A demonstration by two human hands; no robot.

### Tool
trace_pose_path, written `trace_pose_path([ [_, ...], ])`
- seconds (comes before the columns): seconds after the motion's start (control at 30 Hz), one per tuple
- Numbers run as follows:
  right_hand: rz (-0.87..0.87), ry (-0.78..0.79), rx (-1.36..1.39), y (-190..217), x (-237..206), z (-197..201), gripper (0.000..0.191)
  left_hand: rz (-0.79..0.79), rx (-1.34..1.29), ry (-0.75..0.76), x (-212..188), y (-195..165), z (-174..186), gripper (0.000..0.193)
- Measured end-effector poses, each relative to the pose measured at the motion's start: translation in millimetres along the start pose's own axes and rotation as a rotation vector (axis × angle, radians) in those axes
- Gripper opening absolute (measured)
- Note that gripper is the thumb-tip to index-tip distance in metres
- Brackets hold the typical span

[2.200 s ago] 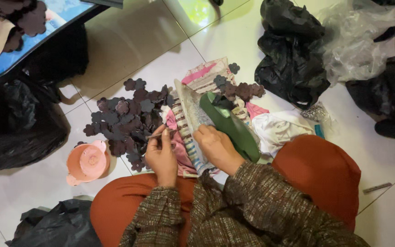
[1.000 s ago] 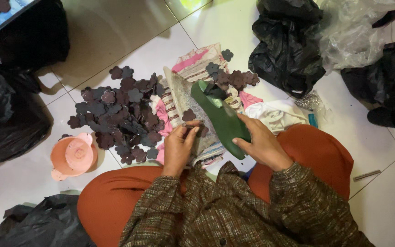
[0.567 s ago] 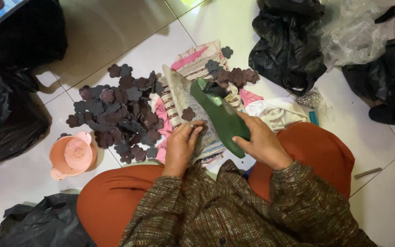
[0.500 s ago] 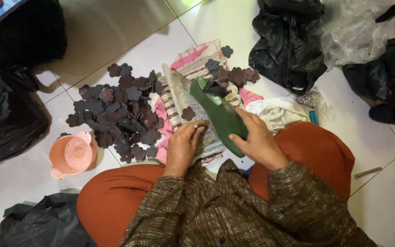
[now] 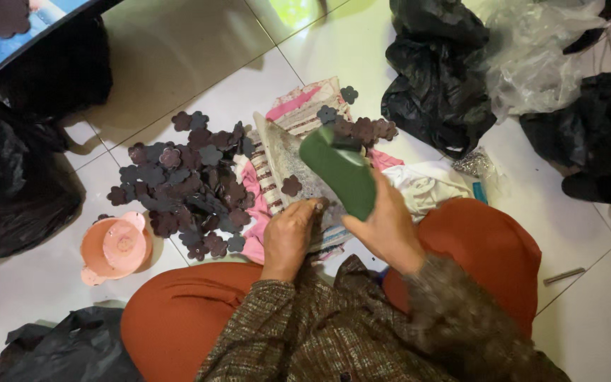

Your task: The person sits on the floor and repeatedly presses small dark flower-shaped craft pieces with a green handheld press. They pick up each piece, place it on a cloth, press it, then set it aside, continuing the cycle with many similar pieces.

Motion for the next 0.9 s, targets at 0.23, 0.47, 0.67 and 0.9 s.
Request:
trace_pose_path([
  [0.23, 0.461, -0.134, 0.062, 34, -86, 69, 0.056, 0.092, -0.035, 0.081, -6, 13, -13, 0.024],
  [0.47, -0.079, 0.203, -0.110, 3, -58, 2, 0.081, 0.009, -0.003, 0.039, -9, 18, -18, 0.013],
  [0.67, 0.183, 0.066, -0.058, 42, -51, 22, 0.084, 0.053, -0.081, 0.019, -7, 21, -18, 0.009],
  [0.9, 0.175, 0.102, -0.107, 37, -54, 4, 0.092, 0.078, -0.225, -0.092, -12, 24, -13, 0.021],
])
Point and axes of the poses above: each hand's wrist, its own x-axis towards the middle knuckle, its own z-axis out of the back of the hand, y = z × x, the point moved 8 cm from there along x, towards the middle knuckle
